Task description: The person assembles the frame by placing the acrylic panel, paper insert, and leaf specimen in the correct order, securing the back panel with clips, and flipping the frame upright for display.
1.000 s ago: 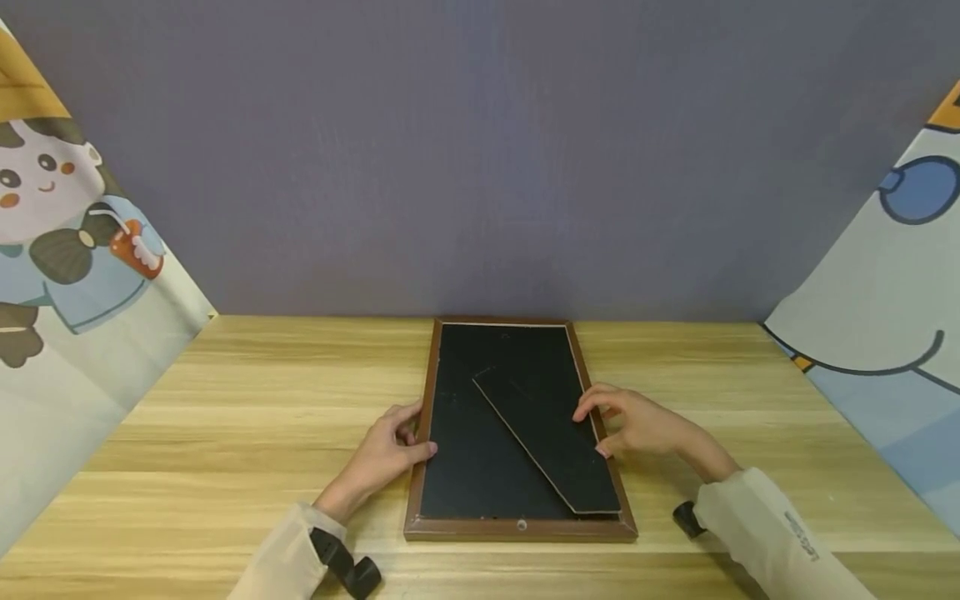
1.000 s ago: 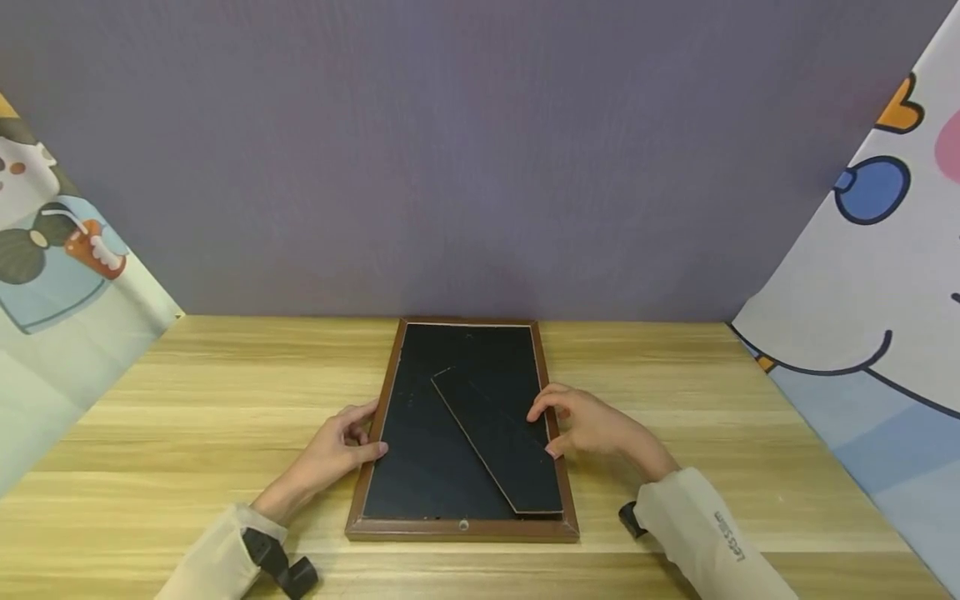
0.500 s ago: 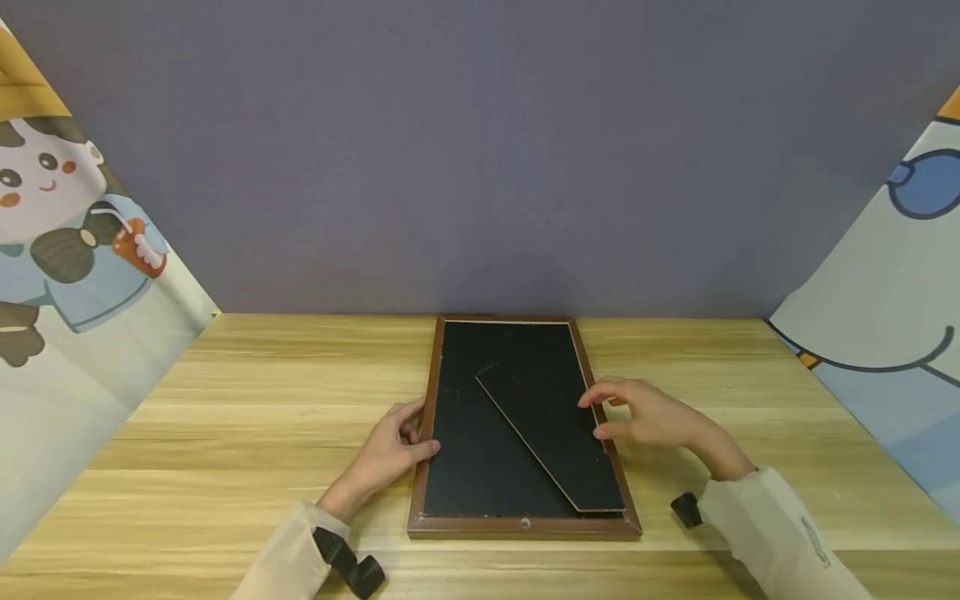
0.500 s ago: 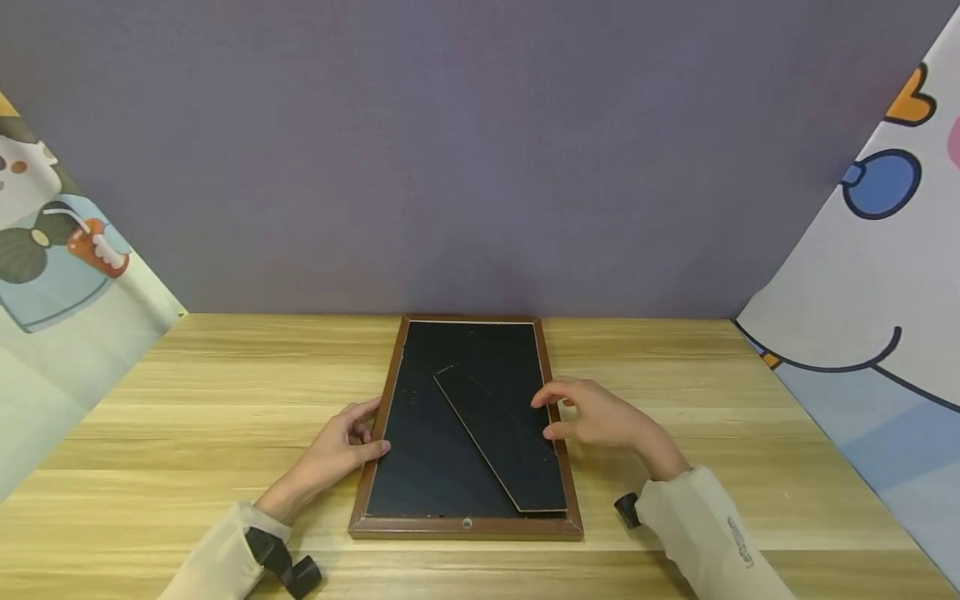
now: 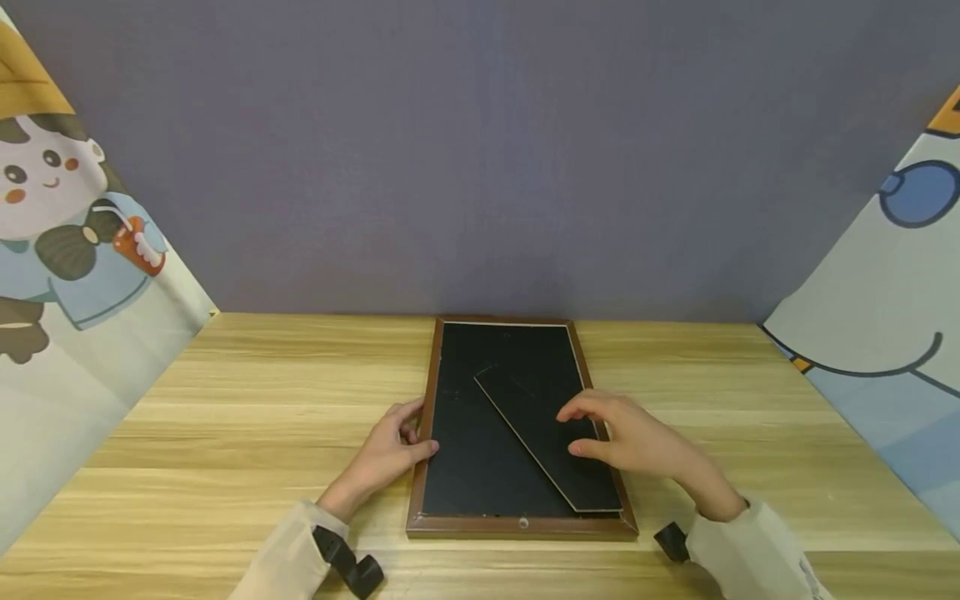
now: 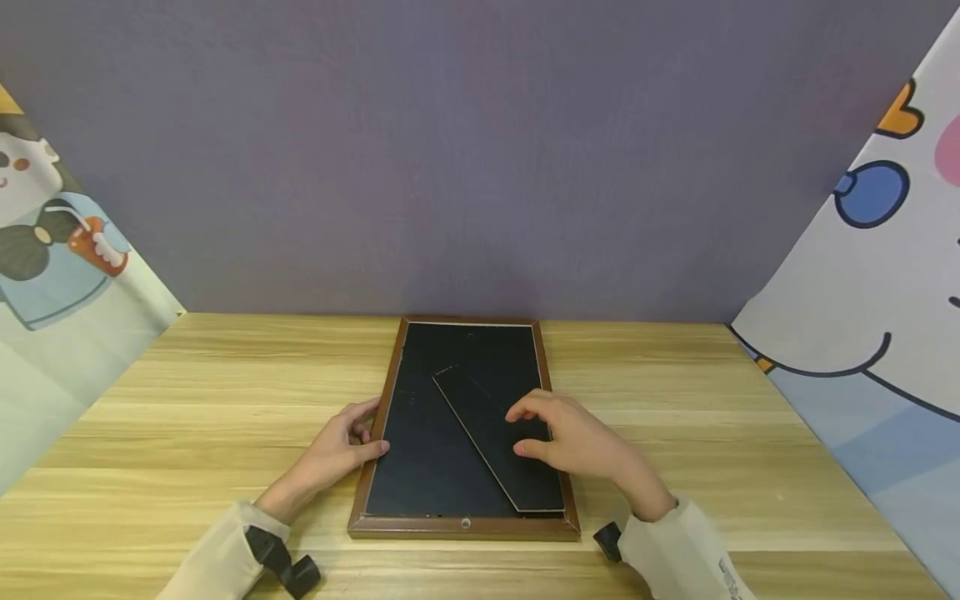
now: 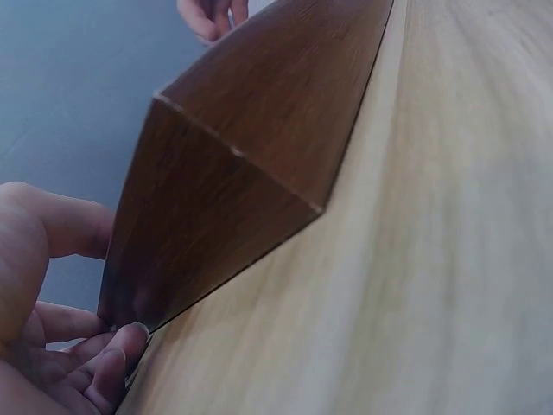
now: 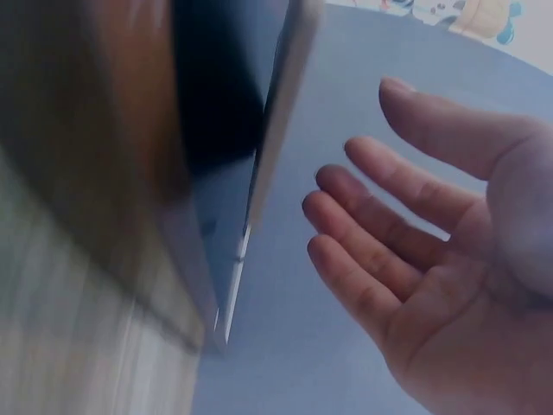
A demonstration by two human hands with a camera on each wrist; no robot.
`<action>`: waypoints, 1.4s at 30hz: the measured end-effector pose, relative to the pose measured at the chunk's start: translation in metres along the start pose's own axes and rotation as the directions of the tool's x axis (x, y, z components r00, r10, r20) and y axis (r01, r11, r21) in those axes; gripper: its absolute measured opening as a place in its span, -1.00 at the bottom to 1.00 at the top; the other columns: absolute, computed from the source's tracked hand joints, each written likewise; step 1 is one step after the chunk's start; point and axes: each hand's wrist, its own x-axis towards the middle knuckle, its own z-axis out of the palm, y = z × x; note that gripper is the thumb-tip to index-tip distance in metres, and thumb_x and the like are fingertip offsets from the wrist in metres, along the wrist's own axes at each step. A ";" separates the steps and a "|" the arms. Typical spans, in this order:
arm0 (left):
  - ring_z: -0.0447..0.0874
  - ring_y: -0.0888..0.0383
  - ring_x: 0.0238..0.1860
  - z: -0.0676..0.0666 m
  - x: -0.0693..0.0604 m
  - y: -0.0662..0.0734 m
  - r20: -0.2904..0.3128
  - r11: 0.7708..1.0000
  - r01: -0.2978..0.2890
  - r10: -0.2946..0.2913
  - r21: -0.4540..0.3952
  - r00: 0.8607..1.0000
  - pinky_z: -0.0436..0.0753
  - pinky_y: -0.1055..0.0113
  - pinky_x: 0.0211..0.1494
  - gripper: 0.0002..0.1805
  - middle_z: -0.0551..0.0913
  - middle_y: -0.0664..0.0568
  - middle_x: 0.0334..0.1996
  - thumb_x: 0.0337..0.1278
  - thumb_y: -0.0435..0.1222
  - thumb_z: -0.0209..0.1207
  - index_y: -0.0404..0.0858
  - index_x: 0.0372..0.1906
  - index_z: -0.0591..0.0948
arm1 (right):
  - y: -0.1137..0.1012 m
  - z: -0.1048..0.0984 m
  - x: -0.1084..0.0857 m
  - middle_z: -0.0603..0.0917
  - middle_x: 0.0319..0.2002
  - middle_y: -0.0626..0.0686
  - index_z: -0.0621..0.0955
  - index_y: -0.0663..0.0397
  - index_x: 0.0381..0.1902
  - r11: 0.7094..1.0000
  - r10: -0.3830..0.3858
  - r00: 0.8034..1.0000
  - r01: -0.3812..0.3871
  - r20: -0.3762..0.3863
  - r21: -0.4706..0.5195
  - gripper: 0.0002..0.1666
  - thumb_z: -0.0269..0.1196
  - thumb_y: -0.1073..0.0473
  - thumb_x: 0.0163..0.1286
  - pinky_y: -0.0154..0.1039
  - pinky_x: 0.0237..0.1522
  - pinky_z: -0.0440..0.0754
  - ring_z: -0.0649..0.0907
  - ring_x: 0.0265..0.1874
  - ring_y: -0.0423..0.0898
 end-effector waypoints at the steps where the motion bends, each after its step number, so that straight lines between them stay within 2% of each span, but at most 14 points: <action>1: 0.35 0.16 -0.38 0.000 0.000 0.000 0.002 1.000 0.001 -0.001 -0.001 1.000 0.36 0.46 -0.44 -0.23 0.42 -0.08 -0.29 -0.09 -0.43 0.32 -0.43 0.33 0.33 | -0.003 0.002 0.000 0.65 -0.13 0.06 0.59 0.19 -0.07 1.000 0.004 1.000 -0.004 0.002 0.007 -0.64 0.35 0.18 0.21 -0.18 -0.16 0.60 0.59 -0.20 -0.02; 7: 0.35 0.15 -0.38 -0.001 -0.002 -0.001 -0.001 1.000 0.001 -0.001 0.000 1.000 0.36 0.45 -0.44 -0.24 0.42 -0.08 -0.29 -0.10 -0.44 0.32 -0.44 0.32 0.34 | -0.022 0.019 0.004 0.61 -0.07 0.05 0.56 0.20 0.00 0.993 0.091 0.994 -0.095 0.054 0.066 -0.61 0.31 0.15 0.26 -0.15 -0.04 0.60 0.59 -0.10 0.00; 16: 0.35 0.15 -0.38 -0.004 -0.003 -0.004 -0.001 1.000 -0.002 0.002 0.004 1.000 0.36 0.46 -0.43 -0.24 0.43 -0.09 -0.27 -0.11 -0.46 0.31 -0.47 0.31 0.33 | -0.042 0.034 0.008 0.57 0.01 0.04 0.52 0.17 0.09 0.976 0.155 0.973 -0.177 0.169 0.126 -0.52 0.25 0.02 0.32 -0.16 -0.02 0.60 0.58 -0.04 -0.01; 20: 0.35 0.15 -0.37 -0.006 -0.002 -0.005 0.004 1.000 -0.007 0.007 0.005 1.000 0.36 0.46 -0.43 -0.23 0.43 -0.11 -0.24 -0.10 -0.46 0.31 -0.46 0.32 0.32 | -0.050 0.041 0.011 0.54 0.05 0.02 0.50 0.17 0.12 0.971 0.180 0.964 -0.206 0.198 0.121 -0.51 0.25 0.04 0.32 -0.14 0.01 0.59 0.56 0.00 -0.01; 24: 0.35 0.15 -0.37 -0.009 -0.002 -0.007 0.008 1.000 -0.008 0.008 0.007 1.000 0.37 0.45 -0.43 -0.23 0.44 -0.12 -0.22 -0.10 -0.46 0.31 -0.46 0.32 0.32 | -0.059 0.051 0.014 0.47 0.13 0.05 0.47 0.19 0.15 0.967 0.211 0.958 -0.234 0.193 0.104 -0.48 0.27 0.09 0.31 -0.08 0.06 0.58 0.54 0.09 0.01; 31: 0.36 0.15 -0.37 -0.011 -0.003 -0.009 0.004 1.000 -0.009 0.009 0.008 1.000 0.37 0.46 -0.42 -0.23 0.43 -0.10 -0.23 -0.10 -0.46 0.31 -0.46 0.32 0.32 | -0.071 0.068 0.020 0.33 0.29 0.20 0.39 0.25 0.23 0.947 0.300 0.943 -0.313 0.144 0.078 -0.34 0.30 0.04 0.27 0.02 0.13 0.53 0.47 0.22 0.15; 42: 0.36 0.16 -0.37 -0.017 -0.007 -0.012 0.000 1.000 -0.006 0.006 0.001 1.000 0.38 0.47 -0.41 -0.24 0.44 -0.11 -0.22 -0.11 -0.45 0.32 -0.46 0.31 0.33 | -0.086 0.084 0.028 0.35 0.28 0.14 0.41 0.23 0.22 0.913 0.407 0.910 -0.408 0.087 0.004 -0.14 0.41 -0.16 0.10 -0.01 0.02 0.61 0.53 0.12 0.11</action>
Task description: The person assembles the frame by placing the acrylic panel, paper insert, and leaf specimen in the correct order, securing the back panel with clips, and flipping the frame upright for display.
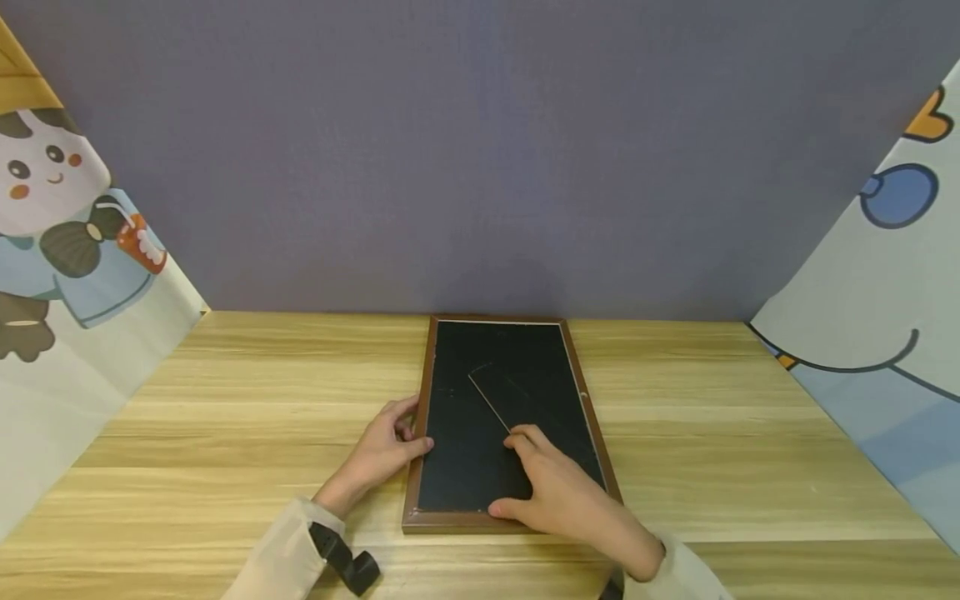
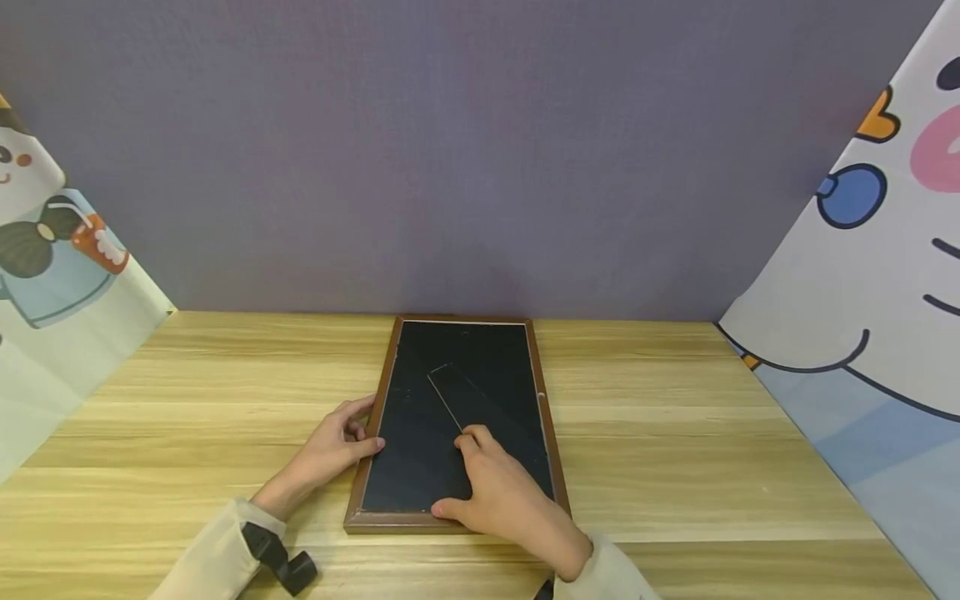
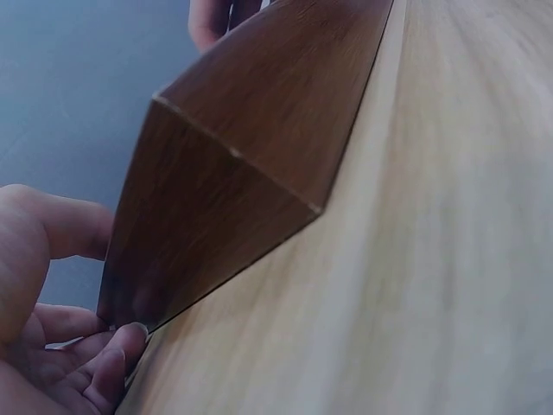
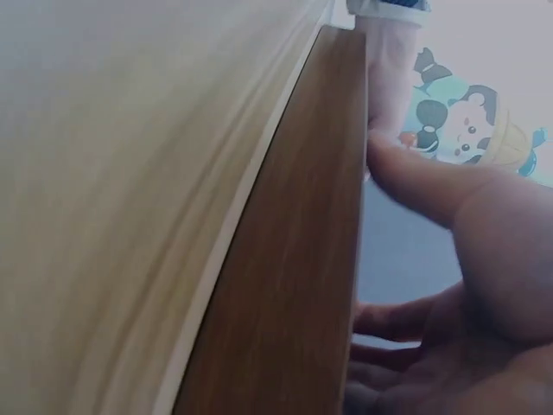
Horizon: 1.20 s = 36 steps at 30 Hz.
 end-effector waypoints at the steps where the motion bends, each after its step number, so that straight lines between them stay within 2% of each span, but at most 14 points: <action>1: 0.37 0.16 -0.37 0.000 0.000 0.000 -0.001 1.000 0.006 -0.006 -0.005 1.000 0.38 0.47 -0.42 -0.24 0.44 -0.10 -0.23 -0.11 -0.44 0.32 -0.45 0.31 0.34 | -0.001 0.000 0.000 0.35 0.28 0.13 0.42 0.23 0.22 1.000 0.005 1.000 -0.005 -0.004 -0.005 -0.13 0.41 -0.16 0.09 -0.02 0.01 0.61 0.54 0.11 0.11; 6: 0.37 0.16 -0.36 -0.002 0.000 0.000 0.009 1.000 0.015 -0.015 -0.017 1.000 0.37 0.47 -0.43 -0.24 0.44 -0.08 -0.26 -0.11 -0.42 0.33 -0.44 0.31 0.35 | -0.003 0.002 0.000 0.36 0.27 0.13 0.44 0.23 0.19 1.000 0.028 0.999 -0.028 -0.023 -0.004 -0.15 0.43 -0.14 0.07 -0.02 -0.02 0.62 0.56 0.09 0.10; 11: 0.37 0.16 -0.35 -0.002 -0.001 0.000 0.009 0.999 0.019 -0.019 -0.028 1.000 0.37 0.48 -0.43 -0.24 0.45 -0.09 -0.23 -0.11 -0.42 0.33 -0.43 0.31 0.35 | -0.004 0.004 0.001 0.36 0.26 0.15 0.44 0.24 0.17 0.997 0.060 0.998 -0.058 -0.035 0.044 -0.16 0.46 -0.09 0.04 0.02 -0.04 0.62 0.56 0.07 0.12; 19: 0.36 0.16 -0.36 -0.001 -0.002 0.001 0.013 0.999 0.028 -0.028 -0.038 1.000 0.36 0.48 -0.43 -0.24 0.44 -0.07 -0.26 -0.11 -0.43 0.33 -0.42 0.32 0.34 | -0.008 0.006 0.002 0.38 0.20 0.12 0.43 0.25 0.17 0.992 0.107 0.993 -0.104 -0.055 0.066 -0.16 0.49 -0.01 0.01 0.01 -0.06 0.60 0.57 -0.03 0.04; 27: 0.38 0.17 -0.35 -0.002 -0.002 0.001 0.006 1.000 0.018 -0.018 -0.020 1.000 0.38 0.48 -0.42 -0.25 0.46 -0.09 -0.23 -0.10 -0.44 0.33 -0.43 0.31 0.35 | -0.011 0.008 0.004 0.37 0.22 0.10 0.46 0.24 0.13 0.988 0.144 0.987 -0.140 -0.069 0.059 -0.20 0.49 -0.01 0.00 0.06 -0.05 0.60 0.55 0.04 0.07; 36: 0.37 0.16 -0.35 -0.001 -0.001 0.001 0.018 1.000 0.007 -0.007 -0.002 1.000 0.38 0.48 -0.42 -0.24 0.43 -0.10 -0.26 -0.08 -0.44 0.32 -0.43 0.32 0.33 | -0.011 0.010 0.005 0.41 0.16 0.04 0.53 0.15 0.05 0.984 0.177 0.977 -0.172 -0.118 0.056 -0.24 0.54 -0.02 -0.09 0.07 -0.08 0.61 0.53 0.08 0.06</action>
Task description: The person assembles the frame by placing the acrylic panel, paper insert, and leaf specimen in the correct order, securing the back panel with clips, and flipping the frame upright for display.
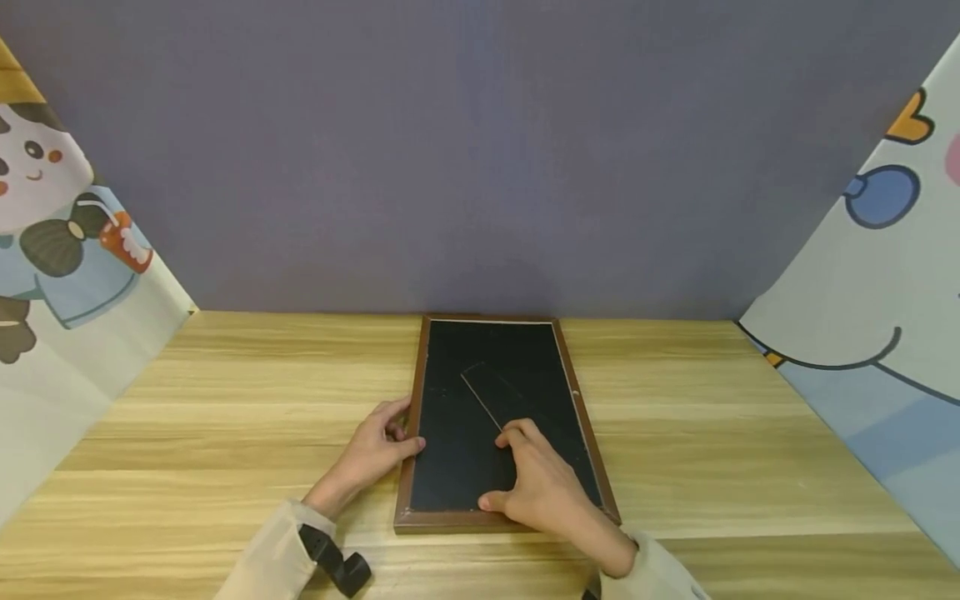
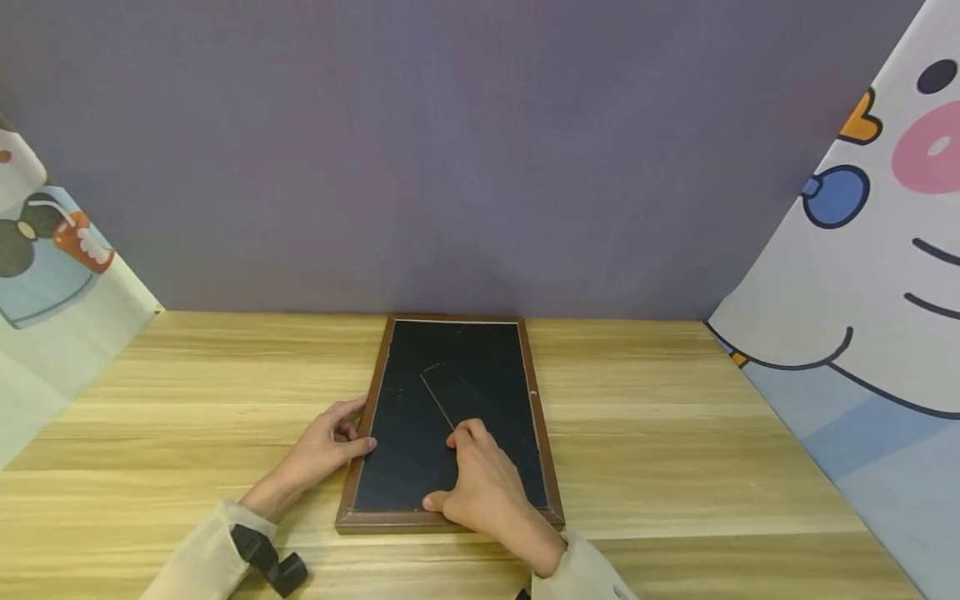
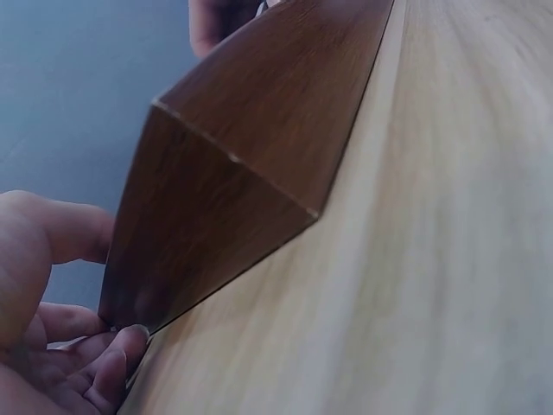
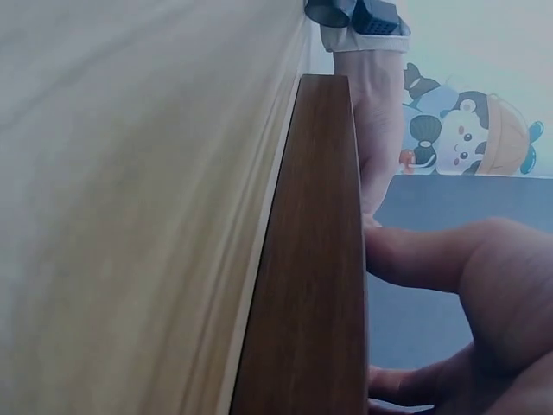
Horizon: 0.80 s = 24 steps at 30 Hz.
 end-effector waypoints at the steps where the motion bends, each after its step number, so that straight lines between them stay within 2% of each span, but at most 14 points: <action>1: 0.36 0.16 -0.35 0.000 0.000 0.000 0.003 1.000 0.000 0.000 0.004 1.000 0.38 0.48 -0.42 -0.24 0.43 -0.10 -0.26 -0.07 -0.45 0.31 -0.44 0.33 0.32 | 0.000 0.000 0.001 0.42 0.16 0.04 0.54 0.15 0.04 1.000 -0.004 1.000 0.004 -0.002 0.004 -0.25 0.54 -0.01 -0.09 0.07 -0.08 0.61 0.53 0.07 0.06; 5: 0.35 0.15 -0.35 -0.001 0.001 0.001 0.014 1.000 0.000 0.000 0.015 1.000 0.37 0.48 -0.43 -0.24 0.41 -0.09 -0.29 -0.07 -0.45 0.30 -0.45 0.33 0.31 | 0.002 -0.003 0.001 0.40 0.18 0.05 0.55 0.15 0.04 0.999 -0.031 0.999 0.030 0.015 0.018 -0.28 0.53 -0.01 -0.06 0.07 -0.06 0.60 0.52 0.11 0.07; 9: 0.35 0.16 -0.36 -0.002 0.001 0.000 0.011 1.000 0.001 -0.002 0.016 1.000 0.36 0.49 -0.44 -0.23 0.40 -0.08 -0.31 -0.08 -0.45 0.31 -0.46 0.33 0.31 | 0.006 -0.014 0.003 0.40 0.20 0.10 0.53 0.17 0.07 0.994 -0.065 0.997 0.061 0.040 0.095 -0.30 0.50 0.03 -0.01 0.10 0.03 0.56 0.49 0.16 0.13; 12: 0.35 0.16 -0.35 -0.004 0.001 0.001 0.016 1.000 0.001 -0.002 0.017 1.000 0.36 0.49 -0.44 -0.23 0.41 -0.08 -0.30 -0.06 -0.44 0.31 -0.46 0.33 0.30 | 0.012 -0.024 0.005 0.43 0.20 0.11 0.53 0.17 0.08 0.988 -0.071 0.997 0.067 0.022 0.143 -0.32 0.50 0.08 0.00 0.11 0.11 0.52 0.47 0.19 0.16; 19: 0.35 0.16 -0.34 -0.006 0.000 0.002 0.033 1.000 0.002 -0.002 0.013 0.999 0.35 0.48 -0.45 -0.24 0.41 -0.08 -0.28 -0.02 -0.42 0.31 -0.44 0.35 0.29 | 0.035 -0.039 0.015 0.45 0.16 0.17 0.47 0.24 0.13 0.988 -0.081 0.996 0.084 -0.035 0.126 -0.28 0.48 0.14 0.03 0.16 0.14 0.48 0.46 0.18 0.20; 24: 0.35 0.16 -0.34 -0.009 0.002 -0.002 0.073 1.000 -0.005 0.004 0.009 0.997 0.36 0.48 -0.44 -0.23 0.40 -0.08 -0.27 0.03 -0.39 0.29 -0.43 0.37 0.25 | 0.053 -0.046 0.021 0.38 0.24 0.30 0.40 0.32 0.21 0.992 -0.056 0.998 0.060 -0.036 0.109 -0.17 0.47 0.09 0.05 0.23 0.15 0.44 0.41 0.21 0.30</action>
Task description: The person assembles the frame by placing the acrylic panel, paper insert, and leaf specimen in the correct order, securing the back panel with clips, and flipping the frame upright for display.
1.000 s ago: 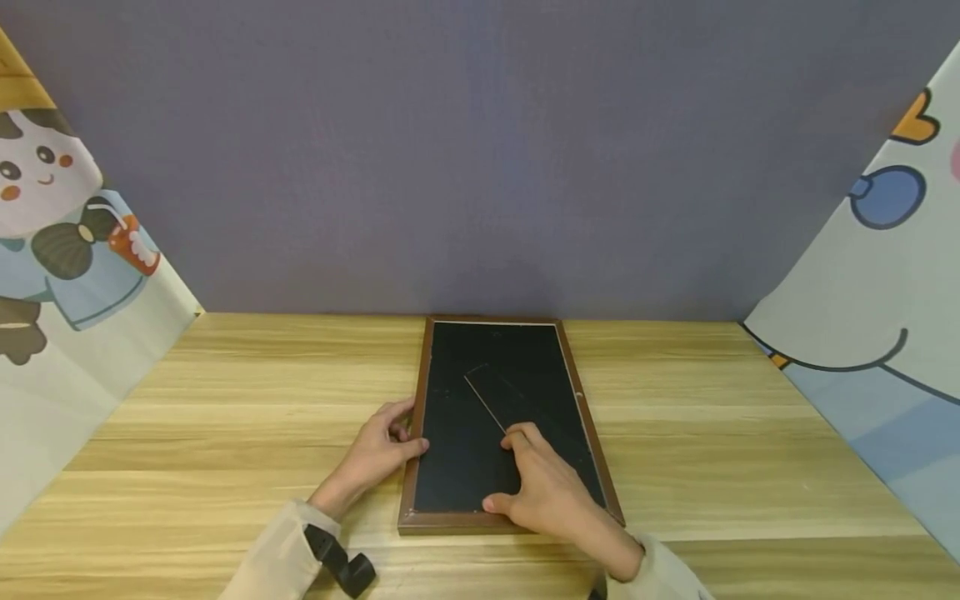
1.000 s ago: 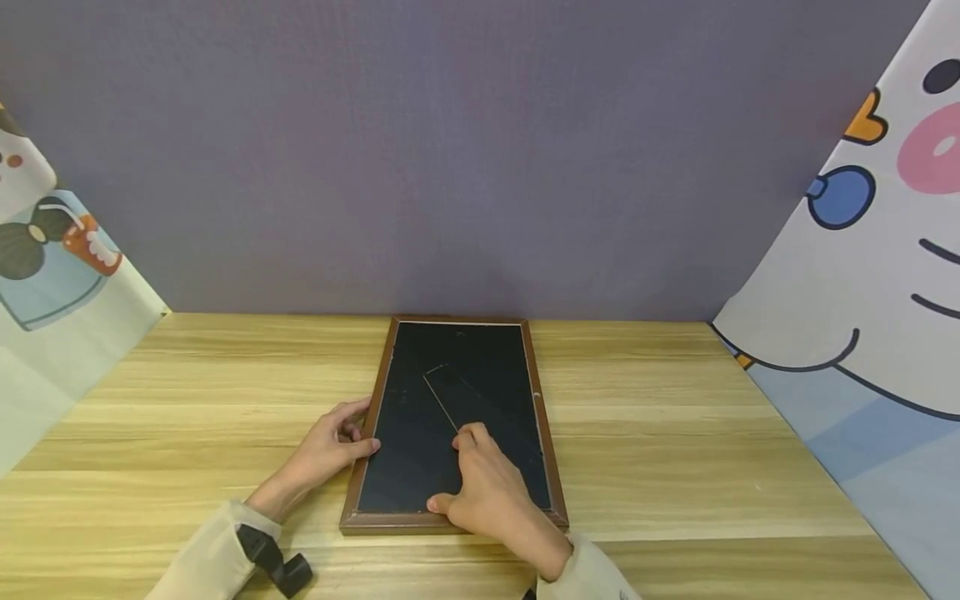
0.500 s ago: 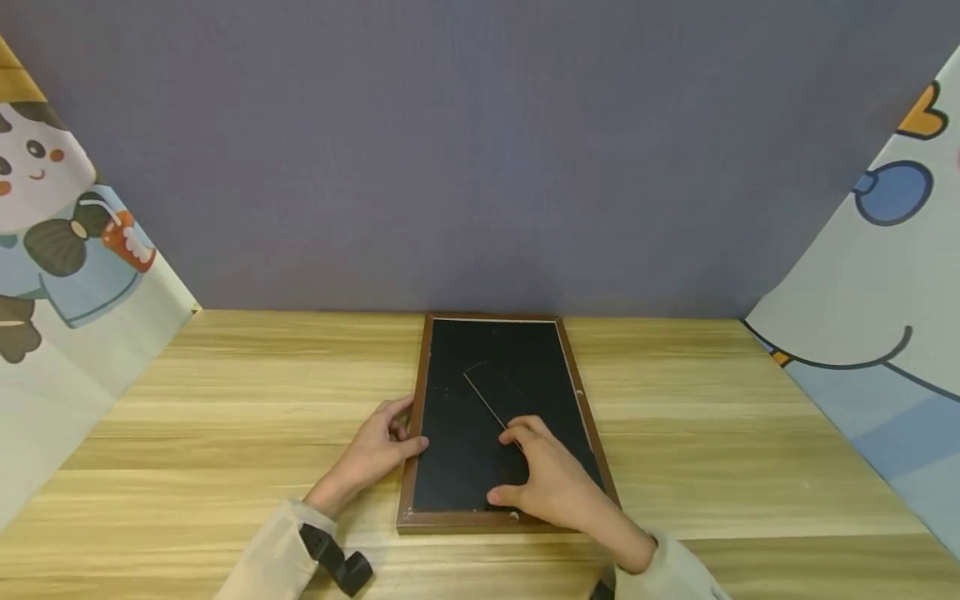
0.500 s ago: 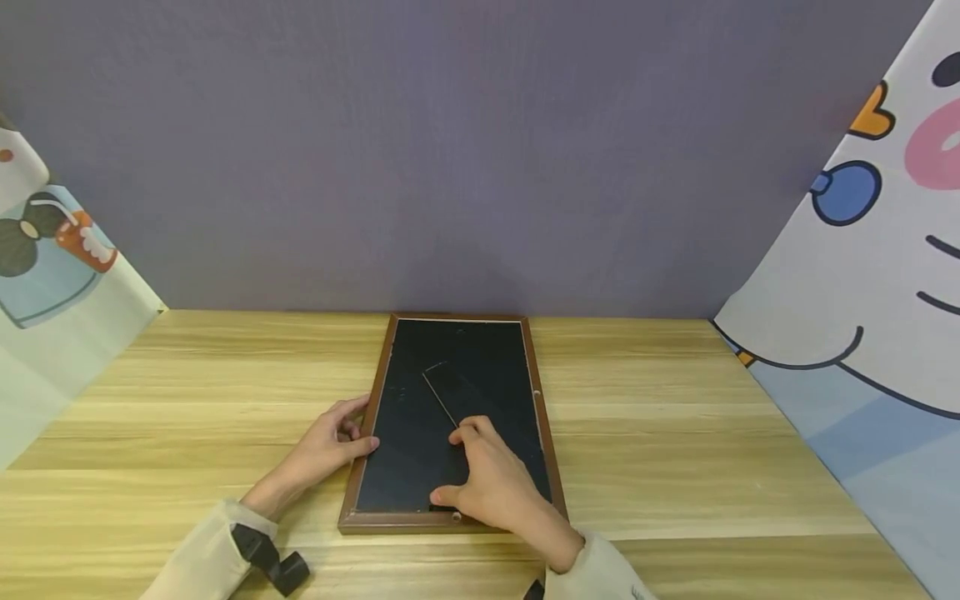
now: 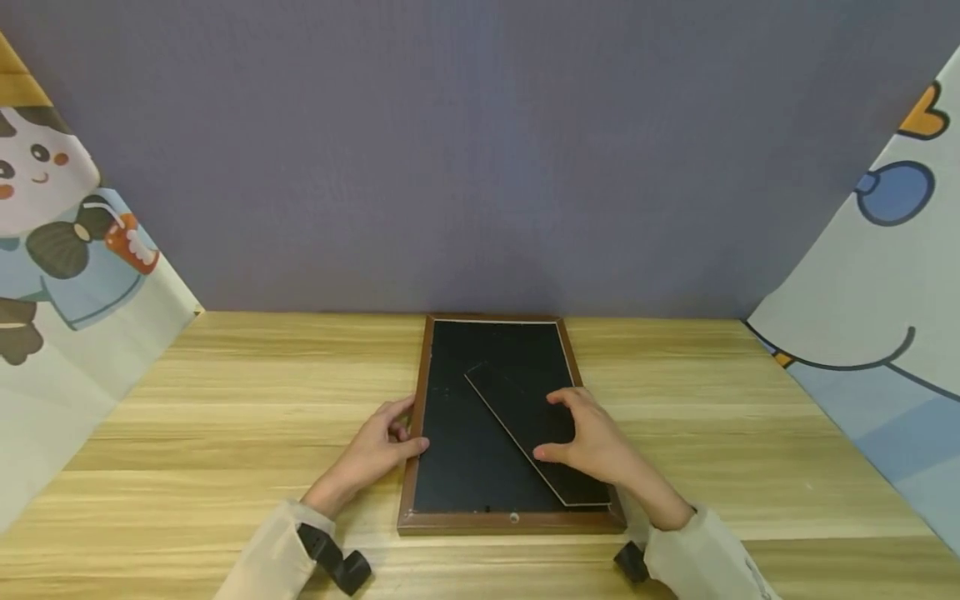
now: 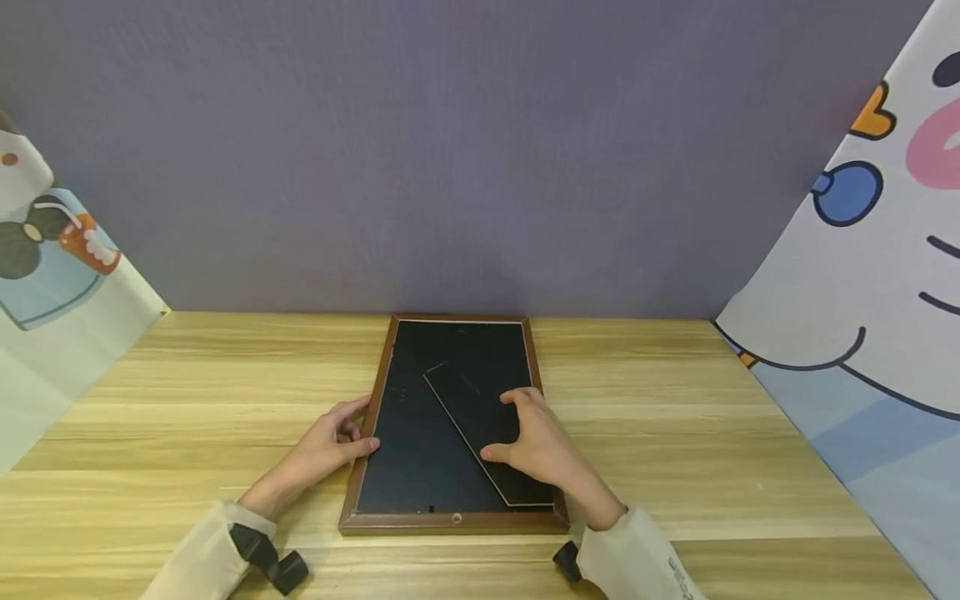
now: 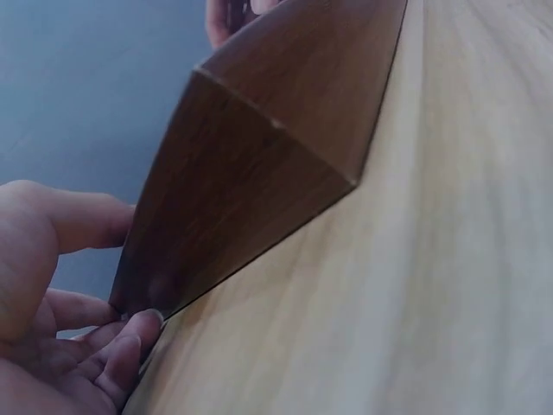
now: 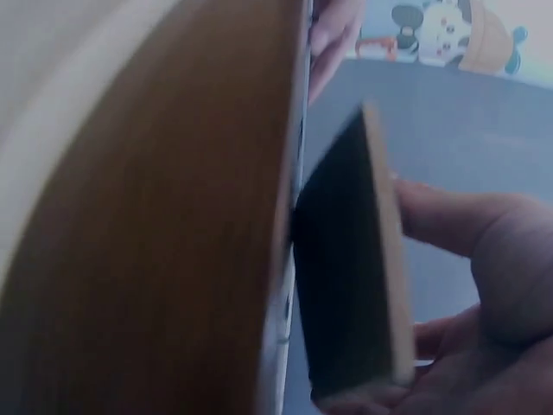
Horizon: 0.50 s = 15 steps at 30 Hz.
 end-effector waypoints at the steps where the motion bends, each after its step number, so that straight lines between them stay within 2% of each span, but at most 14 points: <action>1: 0.35 0.17 -0.33 -0.001 0.000 -0.001 0.011 1.000 -0.003 0.003 -0.001 1.000 0.36 0.48 -0.44 -0.22 0.40 -0.08 -0.27 0.03 -0.38 0.29 -0.44 0.37 0.24 | 0.003 -0.002 0.001 0.36 0.25 0.32 0.38 0.34 0.23 1.000 0.006 1.000 -0.006 0.004 0.000 -0.15 0.46 0.08 0.06 0.24 0.16 0.43 0.39 0.23 0.32; 5: 0.36 0.16 -0.32 -0.007 0.000 -0.005 0.071 1.000 -0.025 0.026 -0.015 0.997 0.38 0.48 -0.44 -0.20 0.41 -0.09 -0.27 0.05 -0.37 0.28 -0.48 0.38 0.20 | 0.017 -0.007 0.005 0.26 0.31 0.41 0.28 0.39 0.30 0.999 0.036 0.999 -0.036 0.029 -0.002 -0.03 0.45 0.01 0.08 0.26 0.19 0.39 0.32 0.27 0.38; 10: 0.39 0.14 -0.28 -0.013 0.002 -0.008 0.164 0.997 -0.061 0.067 -0.042 0.984 0.45 0.49 -0.41 -0.14 0.42 -0.12 -0.25 0.06 -0.37 0.27 -0.52 0.40 0.10 | 0.035 -0.016 0.009 0.22 0.29 0.48 0.16 0.49 0.34 0.997 0.077 0.995 -0.077 0.068 -0.003 0.11 0.45 -0.05 0.07 0.22 0.14 0.45 0.38 0.20 0.38; 15: 0.39 0.13 -0.27 -0.018 0.003 -0.008 0.220 0.995 -0.076 0.090 -0.070 0.971 0.47 0.49 -0.38 -0.13 0.44 -0.14 -0.25 0.10 -0.36 0.25 -0.53 0.41 0.05 | 0.046 -0.025 0.010 0.06 0.35 0.57 -0.05 0.59 0.38 0.987 0.090 0.981 -0.110 0.171 0.115 0.25 0.43 -0.03 0.10 0.26 0.22 0.37 0.22 0.30 0.46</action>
